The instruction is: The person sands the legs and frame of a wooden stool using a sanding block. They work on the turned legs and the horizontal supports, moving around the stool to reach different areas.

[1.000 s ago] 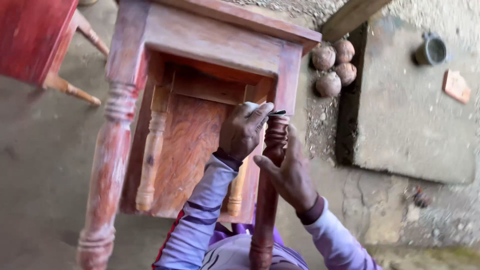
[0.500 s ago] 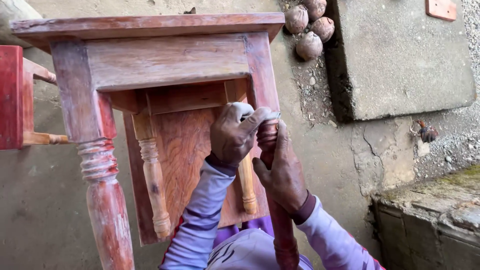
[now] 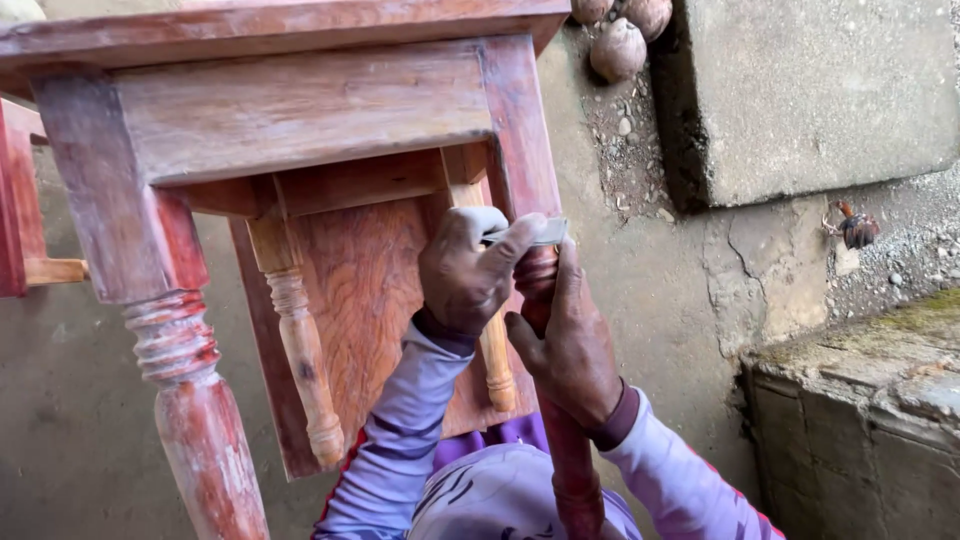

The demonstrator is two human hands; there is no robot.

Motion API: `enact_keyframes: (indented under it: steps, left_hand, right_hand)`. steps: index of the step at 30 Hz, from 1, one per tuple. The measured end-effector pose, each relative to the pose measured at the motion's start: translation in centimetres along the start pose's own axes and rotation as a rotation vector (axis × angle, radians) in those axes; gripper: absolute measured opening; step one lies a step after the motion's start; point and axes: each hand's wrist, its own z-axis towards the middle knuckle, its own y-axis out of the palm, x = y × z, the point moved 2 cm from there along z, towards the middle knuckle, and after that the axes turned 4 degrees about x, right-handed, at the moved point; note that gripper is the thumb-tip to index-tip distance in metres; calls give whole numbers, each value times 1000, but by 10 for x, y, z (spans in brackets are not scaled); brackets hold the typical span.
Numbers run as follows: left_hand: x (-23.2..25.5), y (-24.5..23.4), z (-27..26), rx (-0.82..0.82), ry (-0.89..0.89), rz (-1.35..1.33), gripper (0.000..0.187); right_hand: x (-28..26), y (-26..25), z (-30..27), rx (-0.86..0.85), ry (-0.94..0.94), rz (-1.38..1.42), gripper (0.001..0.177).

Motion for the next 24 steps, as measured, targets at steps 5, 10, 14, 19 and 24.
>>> enact_keyframes:
  steps: [5,10,14,19,24]
  left_hand:
    - [-15,11,-16,56,-49,-17,49]
    - [-7,11,-13,98,39,15,47]
    - [-16,19,-33,110,-139,-49,54]
    - [-18,22,-30,184,-102,-5,49]
    - [-19,23,-30,161,-165,16,46]
  right_hand:
    - [-7,-2,4,-13,78,30,98]
    - [-1,1,3,14,-7,-22,100]
    - [-2,-1,-2,-8,54,13,98]
    - [-11,-1,3,1,51,42,95]
    - [-8,0,1,8,28,-3,96]
